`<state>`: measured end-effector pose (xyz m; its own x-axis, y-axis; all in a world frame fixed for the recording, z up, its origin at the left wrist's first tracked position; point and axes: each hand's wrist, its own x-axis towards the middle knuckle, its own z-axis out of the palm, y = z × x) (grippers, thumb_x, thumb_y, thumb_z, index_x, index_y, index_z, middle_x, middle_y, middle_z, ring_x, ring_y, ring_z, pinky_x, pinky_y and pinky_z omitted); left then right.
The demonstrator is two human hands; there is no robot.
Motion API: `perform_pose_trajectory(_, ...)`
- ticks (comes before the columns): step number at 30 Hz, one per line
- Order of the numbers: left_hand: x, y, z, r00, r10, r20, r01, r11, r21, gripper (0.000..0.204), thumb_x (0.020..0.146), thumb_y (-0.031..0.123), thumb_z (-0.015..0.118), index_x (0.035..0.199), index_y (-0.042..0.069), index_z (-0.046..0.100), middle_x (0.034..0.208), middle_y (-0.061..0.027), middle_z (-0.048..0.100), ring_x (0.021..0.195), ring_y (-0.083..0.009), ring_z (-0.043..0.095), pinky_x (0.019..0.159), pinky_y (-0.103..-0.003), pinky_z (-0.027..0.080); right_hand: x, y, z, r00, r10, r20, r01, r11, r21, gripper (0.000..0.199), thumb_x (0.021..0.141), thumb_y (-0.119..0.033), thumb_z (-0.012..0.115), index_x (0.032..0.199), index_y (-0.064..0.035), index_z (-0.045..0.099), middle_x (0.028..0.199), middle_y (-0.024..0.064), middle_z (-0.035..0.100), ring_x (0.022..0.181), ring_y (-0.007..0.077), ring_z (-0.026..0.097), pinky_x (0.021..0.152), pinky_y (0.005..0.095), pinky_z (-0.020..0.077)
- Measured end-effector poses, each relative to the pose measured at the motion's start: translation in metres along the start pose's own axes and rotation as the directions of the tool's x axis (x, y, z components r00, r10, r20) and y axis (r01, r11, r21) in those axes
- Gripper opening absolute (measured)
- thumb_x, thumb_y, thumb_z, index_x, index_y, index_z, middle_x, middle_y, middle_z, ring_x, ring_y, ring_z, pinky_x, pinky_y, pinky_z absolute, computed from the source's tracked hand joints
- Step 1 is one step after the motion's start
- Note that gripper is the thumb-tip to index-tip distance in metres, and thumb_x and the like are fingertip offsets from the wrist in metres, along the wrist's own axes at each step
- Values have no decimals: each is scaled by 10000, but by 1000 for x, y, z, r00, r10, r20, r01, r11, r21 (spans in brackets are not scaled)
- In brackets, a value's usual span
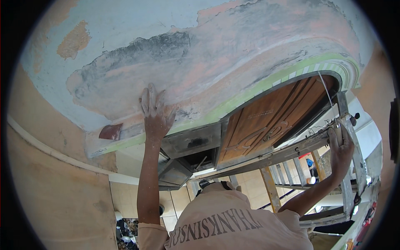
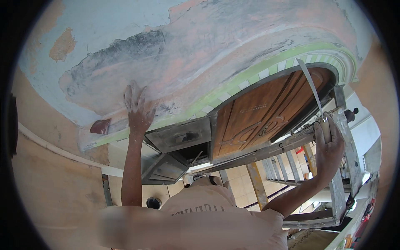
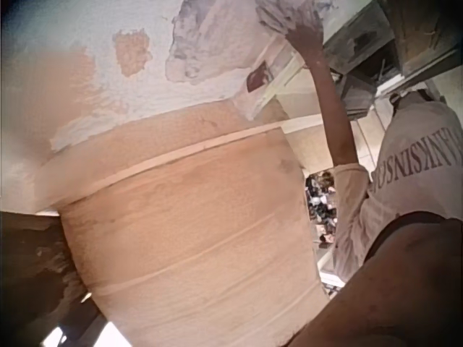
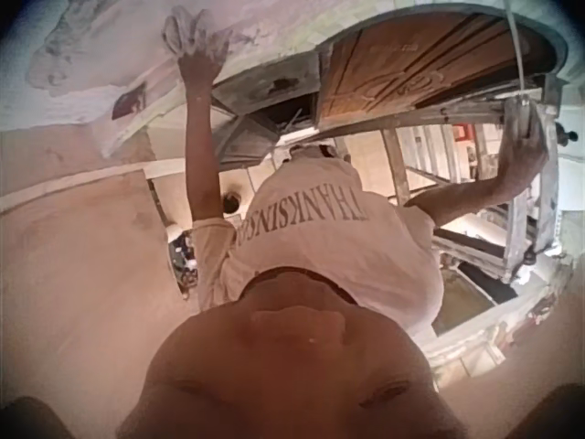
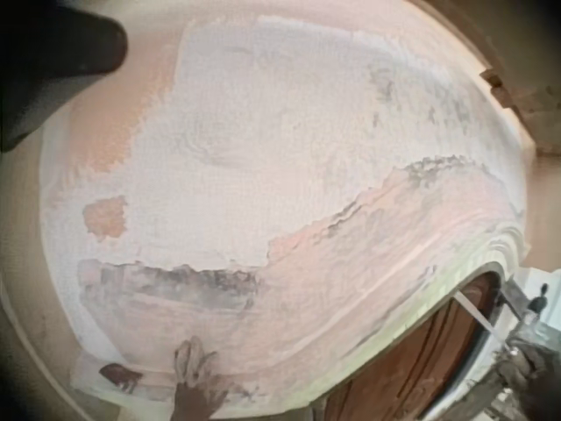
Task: The person scrapes and sands a curved wall surface to remove old plaster or paint, using a scraper and sandpaper.
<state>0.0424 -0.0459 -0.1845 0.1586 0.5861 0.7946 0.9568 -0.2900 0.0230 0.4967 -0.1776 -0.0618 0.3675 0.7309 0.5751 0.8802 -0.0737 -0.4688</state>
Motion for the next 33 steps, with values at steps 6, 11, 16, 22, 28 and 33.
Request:
perform_pose_trajectory(6,-4,-6,-2,983,-1,-185,-10,998,-59,307,763,108,602,1056,26,562,1142,-176,543,1078,-350,487,895,-443,400,0,-1,4,998,-7,64,13,996,-93,369,840,-199,607,1141,13,582,1080,176,621,1010,273,587,913,357,418)
perform_pose_trajectory(11,-5,-1,1,984,-101,-148,90,992,-83,70,754,63,579,796,9,566,792,-132,580,801,-308,555,719,-402,446,2,5,0,991,-37,131,43,998,-41,355,876,-160,563,1173,33,551,1101,171,615,1032,242,567,947,350,385)
perform_pose_trajectory(16,-6,0,1,986,-149,-79,143,987,-78,67,747,66,580,771,4,572,772,-140,588,794,-317,564,728,-406,455,5,15,-2,984,-45,171,42,999,18,359,877,-133,562,1200,21,536,1145,159,596,1088,238,538,988,346,359)
perform_pose_trajectory(22,-9,-5,4,969,-240,-54,237,970,-53,125,740,88,590,820,-7,597,816,-149,620,840,-332,580,795,-415,458,5,12,0,988,-8,151,-2,998,66,374,875,-139,567,1201,41,526,1140,162,597,1081,221,539,974,328,371)
perform_pose_trajectory(28,-11,25,3,986,-132,-102,116,983,-144,314,754,121,621,1051,31,572,1056,-141,562,996,-334,521,864,-429,417,6,14,-3,986,17,168,-22,999,26,381,881,-145,565,1206,48,520,1128,163,597,999,215,561,904,317,416)
perform_pose_trajectory(33,-13,113,13,994,71,86,-50,972,-228,661,810,350,603,1312,-12,370,1330,-215,395,1258,-383,346,1036,-517,272,3,12,0,991,8,132,-13,999,35,372,886,-121,547,1209,61,512,1113,157,606,973,200,571,883,310,433)
